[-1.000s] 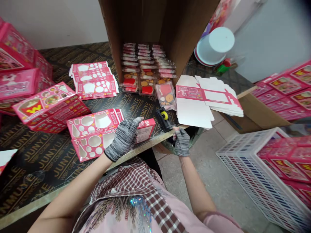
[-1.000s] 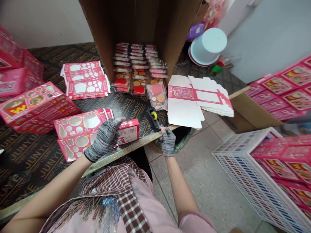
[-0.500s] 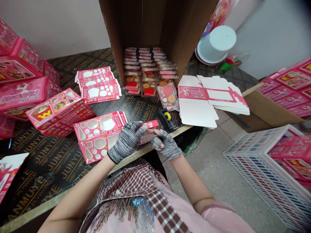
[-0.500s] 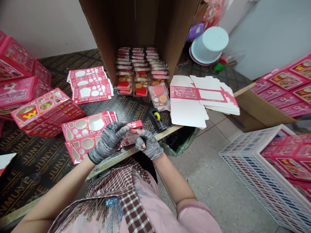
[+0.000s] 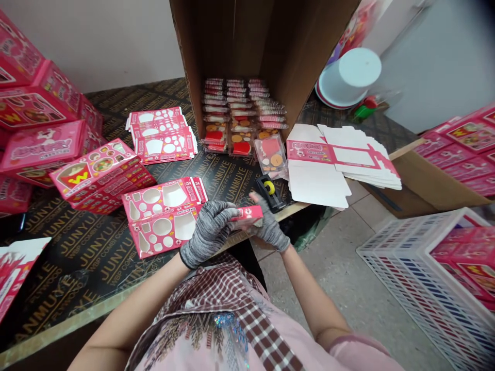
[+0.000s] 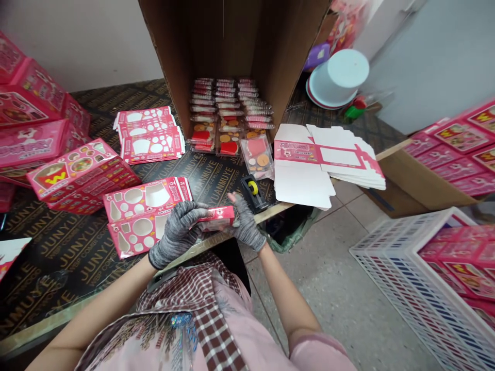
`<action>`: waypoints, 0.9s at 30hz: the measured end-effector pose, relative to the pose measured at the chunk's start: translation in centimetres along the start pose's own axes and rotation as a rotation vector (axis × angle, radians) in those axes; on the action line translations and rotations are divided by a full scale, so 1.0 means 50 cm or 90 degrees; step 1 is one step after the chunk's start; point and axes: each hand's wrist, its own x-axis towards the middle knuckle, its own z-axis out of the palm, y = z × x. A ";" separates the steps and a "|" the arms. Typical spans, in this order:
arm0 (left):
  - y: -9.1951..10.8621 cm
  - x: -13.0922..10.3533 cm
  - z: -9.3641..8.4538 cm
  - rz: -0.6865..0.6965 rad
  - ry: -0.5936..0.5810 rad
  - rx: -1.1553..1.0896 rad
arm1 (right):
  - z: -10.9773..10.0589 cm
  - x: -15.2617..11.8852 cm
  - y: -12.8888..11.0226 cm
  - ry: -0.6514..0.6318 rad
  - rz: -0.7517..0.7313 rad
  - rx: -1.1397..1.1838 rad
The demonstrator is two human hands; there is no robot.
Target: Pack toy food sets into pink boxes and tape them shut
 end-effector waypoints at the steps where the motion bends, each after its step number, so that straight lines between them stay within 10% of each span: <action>1: 0.003 -0.005 -0.006 -0.021 0.039 -0.022 | 0.004 -0.003 0.010 -0.037 0.005 0.013; 5: 0.005 -0.019 -0.010 -0.327 0.201 -0.189 | 0.024 -0.011 0.024 0.041 -0.005 -0.016; 10: 0.004 -0.020 -0.003 -0.645 0.091 -0.698 | 0.049 0.011 0.022 0.045 -0.189 -0.226; 15: -0.017 -0.033 -0.037 -0.663 0.207 -0.717 | 0.063 0.026 0.026 0.132 -0.153 -0.214; 18: -0.032 -0.057 -0.064 -0.654 0.213 -0.712 | 0.067 0.028 0.036 0.163 0.021 0.063; 22: -0.048 -0.095 -0.082 -0.664 0.145 -0.689 | 0.087 0.038 0.047 0.014 0.302 0.389; 27: -0.148 -0.129 -0.161 -0.630 0.223 -0.246 | 0.094 0.088 0.047 0.050 0.335 0.528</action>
